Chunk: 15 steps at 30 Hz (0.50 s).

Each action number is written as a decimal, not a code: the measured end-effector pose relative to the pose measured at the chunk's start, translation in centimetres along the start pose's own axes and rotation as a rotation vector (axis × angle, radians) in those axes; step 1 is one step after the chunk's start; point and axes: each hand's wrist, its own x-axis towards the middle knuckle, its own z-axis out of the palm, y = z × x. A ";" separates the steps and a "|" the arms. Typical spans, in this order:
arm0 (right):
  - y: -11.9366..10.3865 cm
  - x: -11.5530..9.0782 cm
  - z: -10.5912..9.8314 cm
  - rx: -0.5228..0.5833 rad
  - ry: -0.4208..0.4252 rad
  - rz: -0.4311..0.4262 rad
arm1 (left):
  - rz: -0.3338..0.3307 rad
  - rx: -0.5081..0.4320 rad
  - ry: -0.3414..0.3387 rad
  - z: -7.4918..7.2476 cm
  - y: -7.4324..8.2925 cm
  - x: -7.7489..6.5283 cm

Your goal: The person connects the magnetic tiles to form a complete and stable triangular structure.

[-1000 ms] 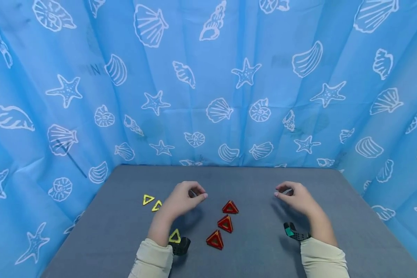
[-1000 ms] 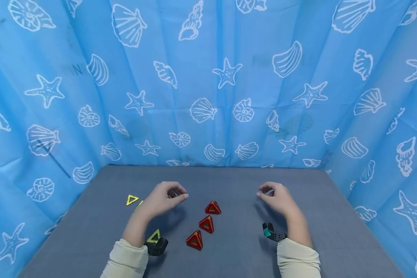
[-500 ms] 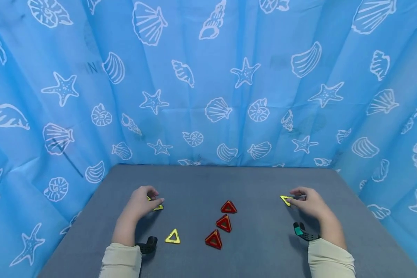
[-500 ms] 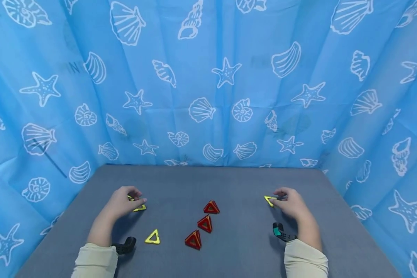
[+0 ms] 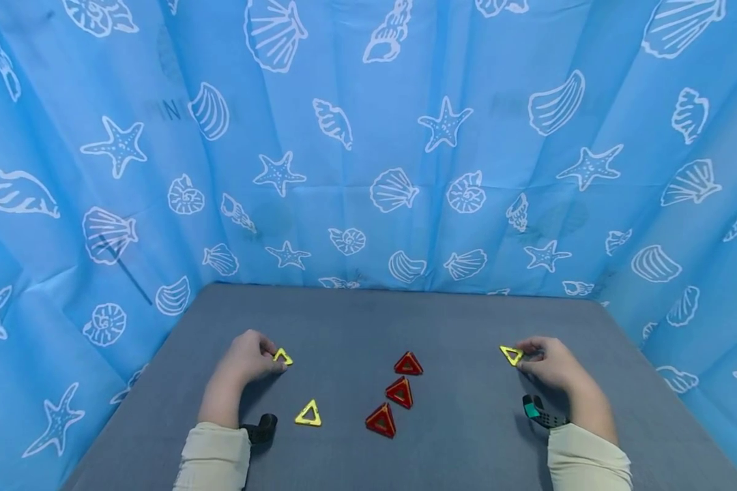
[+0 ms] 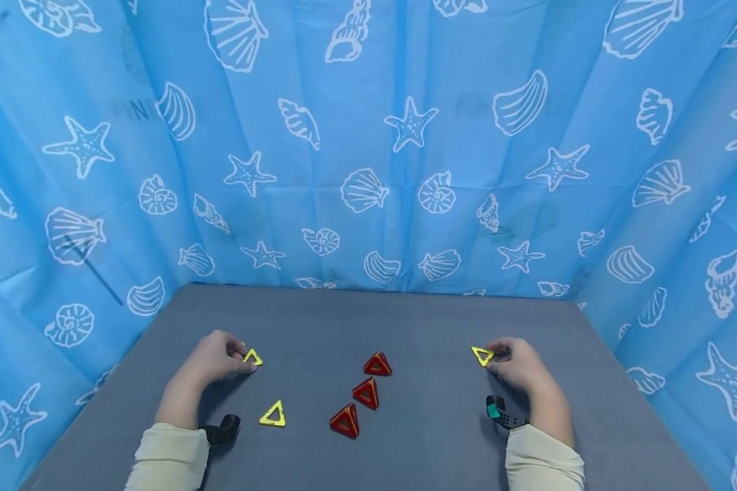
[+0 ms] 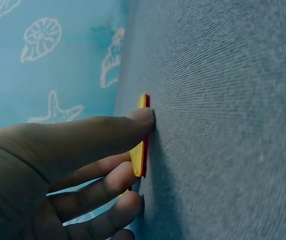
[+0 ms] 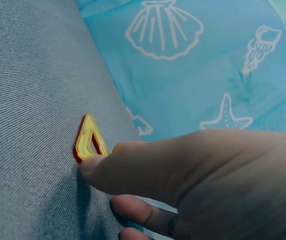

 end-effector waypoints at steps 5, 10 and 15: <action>0.2 0.2 0.2 -0.004 0.007 0.004 | -0.022 0.010 -0.017 0.4 0.4 0.2; 0.3 0.3 0.5 -0.010 0.024 0.020 | -0.010 0.026 -0.014 1.0 1.1 0.4; 0.0 0.3 0.8 -0.017 0.022 0.033 | 0.012 0.045 -0.013 1.6 1.8 0.2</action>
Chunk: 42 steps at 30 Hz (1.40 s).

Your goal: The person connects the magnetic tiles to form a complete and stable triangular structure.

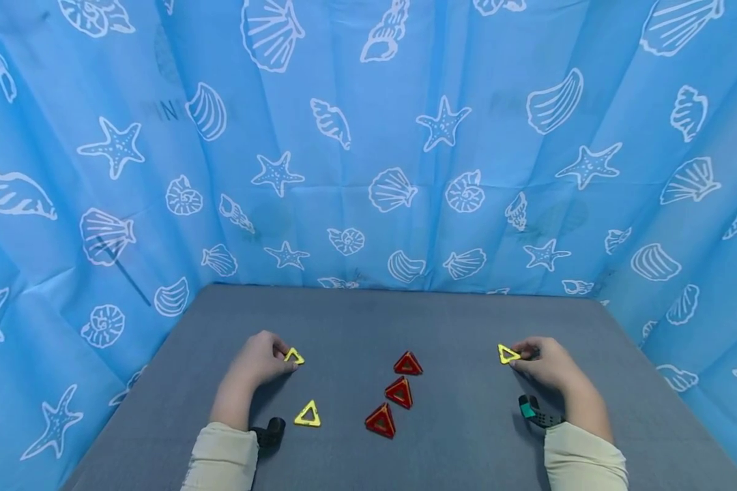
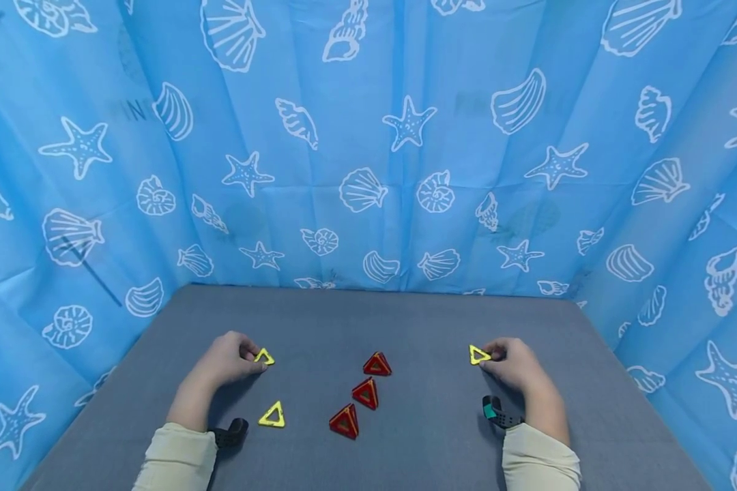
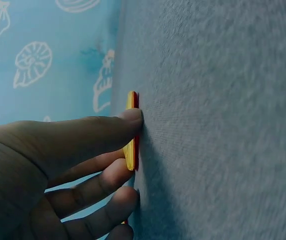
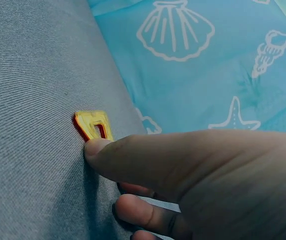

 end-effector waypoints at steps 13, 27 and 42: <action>-0.8 0.3 0.5 -0.017 0.011 0.012 | 0.030 -0.016 -0.019 0.7 1.1 0.1; -2.7 1.0 2.2 -0.017 0.007 -0.055 | 0.067 -0.016 -0.034 1.6 1.9 0.3; -4.6 1.3 3.9 -0.027 -0.017 -0.093 | 0.098 -0.075 -0.048 2.8 2.6 0.0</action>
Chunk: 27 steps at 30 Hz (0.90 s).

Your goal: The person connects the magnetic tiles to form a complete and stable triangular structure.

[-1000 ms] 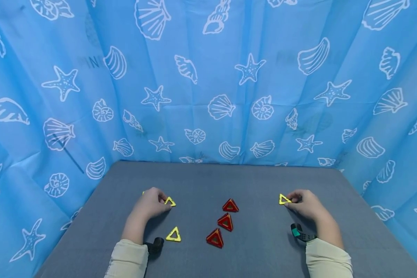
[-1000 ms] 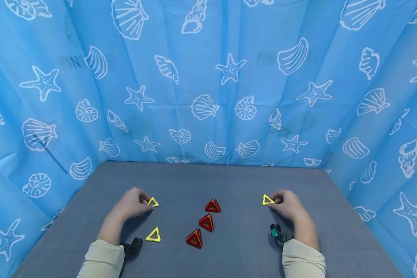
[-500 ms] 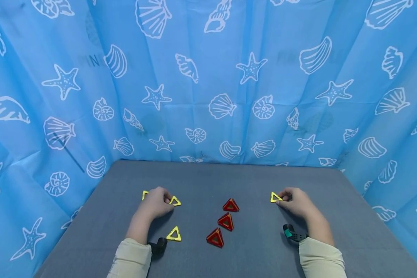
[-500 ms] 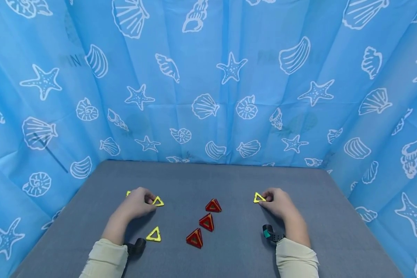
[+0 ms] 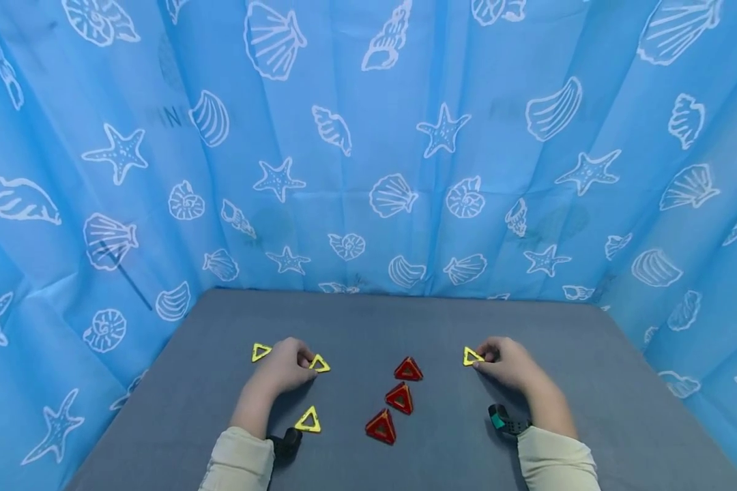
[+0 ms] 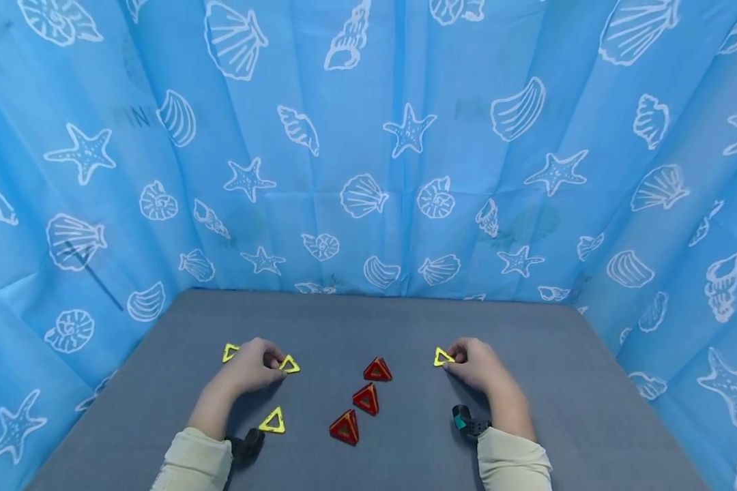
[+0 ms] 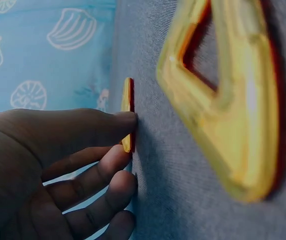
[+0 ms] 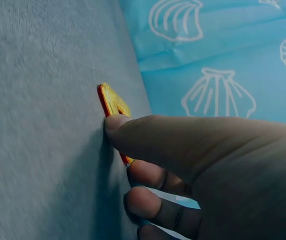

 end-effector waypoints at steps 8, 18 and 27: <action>-1.5 1.0 1.4 0.010 -0.020 -0.036 | -0.008 0.046 0.017 1.1 1.0 0.5; -5.1 3.3 3.5 0.039 -0.070 -0.072 | -0.048 0.046 0.031 4.0 4.8 1.9; -6.1 4.5 4.5 0.075 -0.080 -0.123 | -0.033 -0.030 0.027 5.6 6.5 2.8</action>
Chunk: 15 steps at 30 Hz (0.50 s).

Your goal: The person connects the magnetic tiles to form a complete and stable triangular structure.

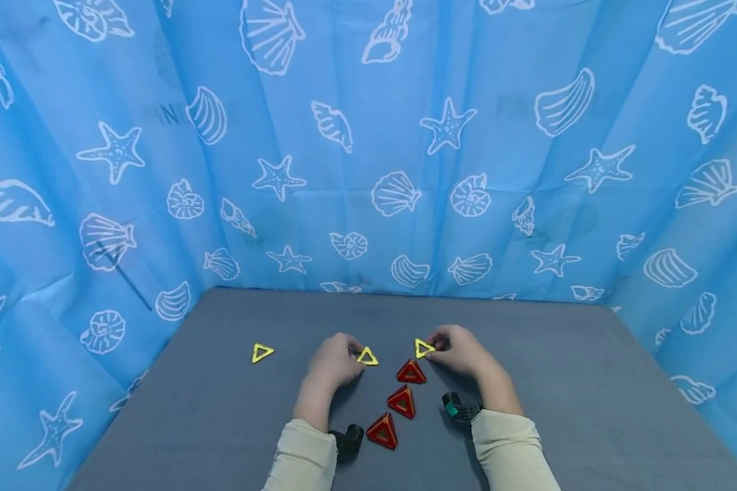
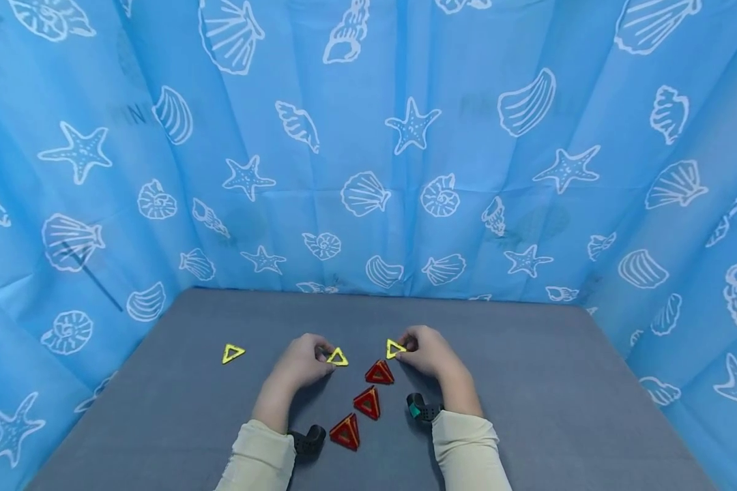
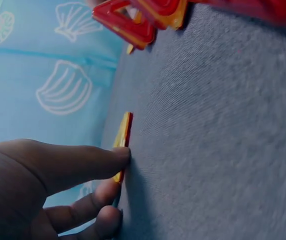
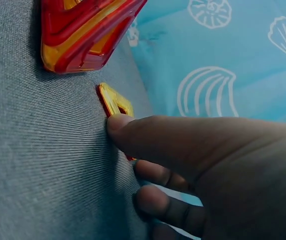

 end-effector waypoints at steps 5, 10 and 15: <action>0.2 0.1 0.3 0.046 0.003 -0.041 | 0.022 -0.004 -0.008 0.4 0.3 0.0; 0.6 0.4 0.4 0.115 0.011 -0.071 | 0.070 0.006 -0.029 0.7 0.8 0.1; 1.1 0.9 0.6 0.152 0.019 -0.094 | 0.081 -0.010 -0.040 1.0 1.2 0.3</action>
